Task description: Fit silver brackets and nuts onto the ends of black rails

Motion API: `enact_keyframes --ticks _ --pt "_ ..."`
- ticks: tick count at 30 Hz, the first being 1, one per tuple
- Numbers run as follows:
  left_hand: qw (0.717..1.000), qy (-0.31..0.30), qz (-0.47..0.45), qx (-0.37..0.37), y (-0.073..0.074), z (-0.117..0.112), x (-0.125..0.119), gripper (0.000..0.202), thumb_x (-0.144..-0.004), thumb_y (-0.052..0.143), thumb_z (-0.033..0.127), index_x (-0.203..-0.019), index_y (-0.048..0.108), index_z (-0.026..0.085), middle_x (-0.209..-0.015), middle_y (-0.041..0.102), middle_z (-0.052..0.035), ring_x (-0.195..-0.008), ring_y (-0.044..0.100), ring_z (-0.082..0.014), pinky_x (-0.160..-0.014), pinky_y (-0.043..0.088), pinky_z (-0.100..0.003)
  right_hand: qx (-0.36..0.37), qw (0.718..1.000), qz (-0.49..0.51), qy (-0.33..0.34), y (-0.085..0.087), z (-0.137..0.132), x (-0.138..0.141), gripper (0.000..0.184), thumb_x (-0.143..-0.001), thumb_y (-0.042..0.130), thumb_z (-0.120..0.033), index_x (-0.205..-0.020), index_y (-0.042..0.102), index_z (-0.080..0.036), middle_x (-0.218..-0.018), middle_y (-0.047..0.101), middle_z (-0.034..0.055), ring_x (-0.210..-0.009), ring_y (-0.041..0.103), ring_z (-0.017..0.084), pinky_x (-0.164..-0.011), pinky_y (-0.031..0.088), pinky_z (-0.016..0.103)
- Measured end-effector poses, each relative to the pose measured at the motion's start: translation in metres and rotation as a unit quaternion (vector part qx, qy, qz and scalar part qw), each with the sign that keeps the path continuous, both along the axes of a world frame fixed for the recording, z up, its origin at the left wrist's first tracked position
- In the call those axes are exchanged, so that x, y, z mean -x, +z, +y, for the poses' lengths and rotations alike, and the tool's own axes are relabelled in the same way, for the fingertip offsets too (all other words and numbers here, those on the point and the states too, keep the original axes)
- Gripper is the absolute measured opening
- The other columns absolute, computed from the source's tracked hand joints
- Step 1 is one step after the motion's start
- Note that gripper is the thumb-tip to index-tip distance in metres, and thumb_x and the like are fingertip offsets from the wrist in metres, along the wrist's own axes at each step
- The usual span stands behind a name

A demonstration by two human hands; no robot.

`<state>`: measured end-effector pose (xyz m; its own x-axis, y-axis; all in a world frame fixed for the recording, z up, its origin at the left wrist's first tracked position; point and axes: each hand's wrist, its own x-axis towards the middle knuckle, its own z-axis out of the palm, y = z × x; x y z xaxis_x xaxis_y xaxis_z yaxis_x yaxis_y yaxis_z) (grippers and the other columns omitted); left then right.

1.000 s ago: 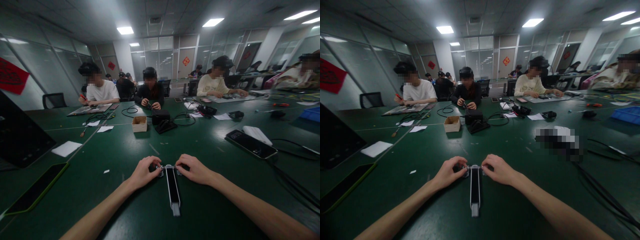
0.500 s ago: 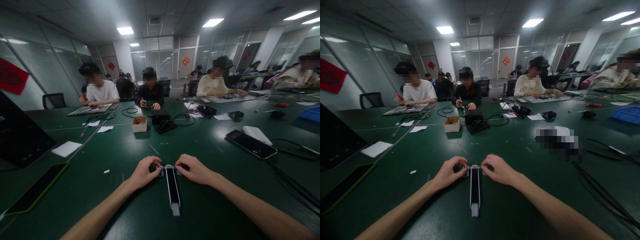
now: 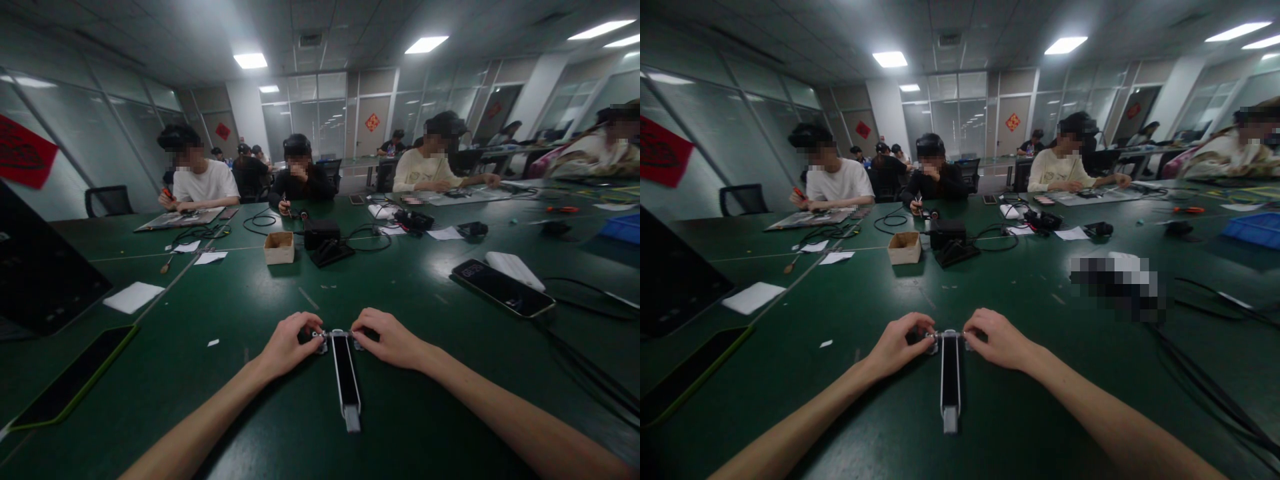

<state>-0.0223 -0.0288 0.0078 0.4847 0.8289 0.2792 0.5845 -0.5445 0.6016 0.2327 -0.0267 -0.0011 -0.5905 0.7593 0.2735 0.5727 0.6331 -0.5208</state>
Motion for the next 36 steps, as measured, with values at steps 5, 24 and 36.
enact_keyframes --ticks 5,24,36 --pt "1.000 0.010 0.000 0.012 0.0003 -0.0010 -0.0010 0.019 -0.082 0.061 0.025 -0.100 0.058 0.019 -0.086 0.069 -0.0016 -0.079 0.065 -0.0174 -0.071 0.051 -0.028 -0.017 1.000 0.005 0.005 -0.0016 0.0006 -0.0003 0.016 -0.091 0.051 -0.026 -0.091 0.064 -0.017 -0.087 0.060 0.0050 -0.078 0.056 0.016 -0.068 0.048 0.029" --pt "1.000 -0.002 -0.004 -0.002 -0.0035 0.0013 0.0016 0.022 -0.081 0.062 0.026 -0.103 0.059 0.020 -0.089 0.069 -0.0013 -0.080 0.064 -0.0168 -0.074 0.051 -0.029 0.002 1.000 0.000 0.000 -0.0007 -0.0001 -0.0005 0.017 -0.092 0.050 -0.028 -0.093 0.064 -0.018 -0.090 0.060 0.0055 -0.080 0.056 0.016 -0.069 0.048 0.030" --pt "1.000 -0.002 0.004 -0.011 -0.0005 -0.0002 0.0003 0.021 -0.082 0.060 0.024 -0.102 0.059 0.018 -0.088 0.070 -0.0014 -0.079 0.064 -0.0164 -0.072 0.050 -0.028 -0.011 1.000 0.002 0.003 0.0018 -0.0012 0.0007 0.016 -0.091 0.051 -0.025 -0.091 0.064 -0.017 -0.087 0.060 0.0048 -0.078 0.055 0.016 -0.069 0.047 0.029"
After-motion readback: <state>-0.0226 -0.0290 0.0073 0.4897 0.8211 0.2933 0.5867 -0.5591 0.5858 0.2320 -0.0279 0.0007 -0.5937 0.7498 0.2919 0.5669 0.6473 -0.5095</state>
